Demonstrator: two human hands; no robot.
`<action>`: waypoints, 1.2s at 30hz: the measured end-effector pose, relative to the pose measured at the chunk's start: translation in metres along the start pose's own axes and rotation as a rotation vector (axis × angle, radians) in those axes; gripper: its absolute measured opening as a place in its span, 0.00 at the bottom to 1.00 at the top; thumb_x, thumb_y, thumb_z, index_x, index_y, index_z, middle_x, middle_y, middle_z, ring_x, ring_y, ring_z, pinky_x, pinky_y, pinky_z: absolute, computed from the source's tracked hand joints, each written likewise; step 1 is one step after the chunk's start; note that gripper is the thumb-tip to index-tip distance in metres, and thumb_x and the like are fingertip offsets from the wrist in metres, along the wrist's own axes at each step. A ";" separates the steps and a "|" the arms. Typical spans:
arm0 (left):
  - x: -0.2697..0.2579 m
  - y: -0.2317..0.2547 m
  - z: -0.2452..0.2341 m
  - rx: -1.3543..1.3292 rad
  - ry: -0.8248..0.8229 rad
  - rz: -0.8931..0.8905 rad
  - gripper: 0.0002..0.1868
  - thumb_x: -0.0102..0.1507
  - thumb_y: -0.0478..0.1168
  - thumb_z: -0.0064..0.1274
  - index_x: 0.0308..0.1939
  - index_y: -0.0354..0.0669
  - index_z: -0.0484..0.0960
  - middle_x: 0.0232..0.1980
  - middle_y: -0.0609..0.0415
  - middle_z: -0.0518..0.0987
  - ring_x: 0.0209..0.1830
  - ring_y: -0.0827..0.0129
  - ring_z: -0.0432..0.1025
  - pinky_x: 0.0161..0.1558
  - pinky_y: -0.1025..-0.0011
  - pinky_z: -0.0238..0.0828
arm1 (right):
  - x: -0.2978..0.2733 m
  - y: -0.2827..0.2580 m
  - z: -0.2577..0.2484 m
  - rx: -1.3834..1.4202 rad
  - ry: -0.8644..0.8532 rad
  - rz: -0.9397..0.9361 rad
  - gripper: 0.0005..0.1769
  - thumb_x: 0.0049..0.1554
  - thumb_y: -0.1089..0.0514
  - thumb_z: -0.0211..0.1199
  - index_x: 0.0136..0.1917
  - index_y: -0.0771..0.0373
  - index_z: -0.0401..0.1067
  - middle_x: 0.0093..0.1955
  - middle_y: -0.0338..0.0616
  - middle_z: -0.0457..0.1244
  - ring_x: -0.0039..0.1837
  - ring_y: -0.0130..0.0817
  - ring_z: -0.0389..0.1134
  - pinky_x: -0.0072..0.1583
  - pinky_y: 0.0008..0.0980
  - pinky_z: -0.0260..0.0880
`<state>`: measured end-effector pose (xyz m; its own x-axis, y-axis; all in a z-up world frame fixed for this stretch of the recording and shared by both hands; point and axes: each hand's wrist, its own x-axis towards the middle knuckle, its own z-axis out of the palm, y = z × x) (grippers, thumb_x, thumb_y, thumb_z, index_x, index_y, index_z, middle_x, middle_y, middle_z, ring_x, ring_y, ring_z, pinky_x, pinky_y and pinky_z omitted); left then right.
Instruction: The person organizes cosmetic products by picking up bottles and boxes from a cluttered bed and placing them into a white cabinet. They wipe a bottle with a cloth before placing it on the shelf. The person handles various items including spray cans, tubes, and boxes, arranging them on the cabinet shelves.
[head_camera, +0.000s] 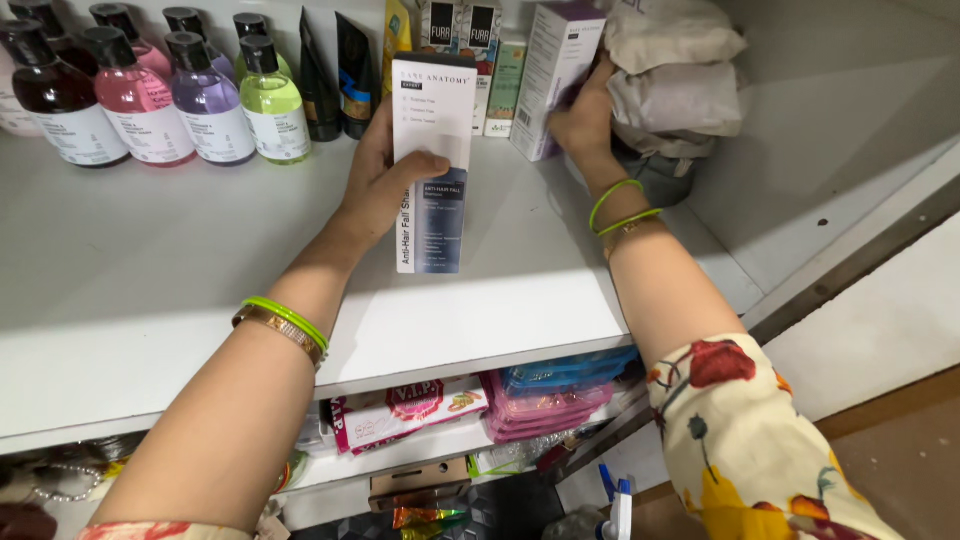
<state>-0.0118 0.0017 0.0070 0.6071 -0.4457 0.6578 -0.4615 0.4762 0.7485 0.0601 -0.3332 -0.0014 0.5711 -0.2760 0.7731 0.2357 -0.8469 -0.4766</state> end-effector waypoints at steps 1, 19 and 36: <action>0.001 0.001 0.001 -0.011 -0.008 0.007 0.33 0.54 0.32 0.51 0.63 0.37 0.59 0.54 0.52 0.72 0.54 0.71 0.67 0.57 0.73 0.64 | 0.002 -0.005 0.001 0.057 0.024 -0.090 0.54 0.44 0.64 0.68 0.69 0.68 0.31 0.60 0.63 0.58 0.62 0.56 0.61 0.62 0.38 0.62; -0.001 -0.002 0.000 -0.010 -0.021 0.042 0.31 0.56 0.32 0.51 0.63 0.37 0.59 0.55 0.51 0.71 0.56 0.70 0.66 0.60 0.72 0.63 | -0.009 -0.067 -0.017 -0.447 0.149 -0.031 0.46 0.43 0.45 0.74 0.55 0.68 0.44 0.39 0.58 0.64 0.40 0.56 0.67 0.41 0.44 0.68; 0.001 -0.003 0.004 0.054 0.034 0.045 0.30 0.54 0.32 0.52 0.59 0.37 0.62 0.51 0.52 0.73 0.51 0.71 0.68 0.55 0.73 0.64 | 0.009 0.040 0.041 -0.551 -0.166 0.163 0.14 0.50 0.61 0.55 0.49 0.72 0.67 0.44 0.62 0.64 0.48 0.55 0.67 0.48 0.45 0.68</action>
<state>-0.0120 -0.0033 0.0059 0.6061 -0.3983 0.6885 -0.5225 0.4532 0.7222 0.1066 -0.3507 -0.0310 0.6912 -0.3851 0.6115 -0.2825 -0.9228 -0.2619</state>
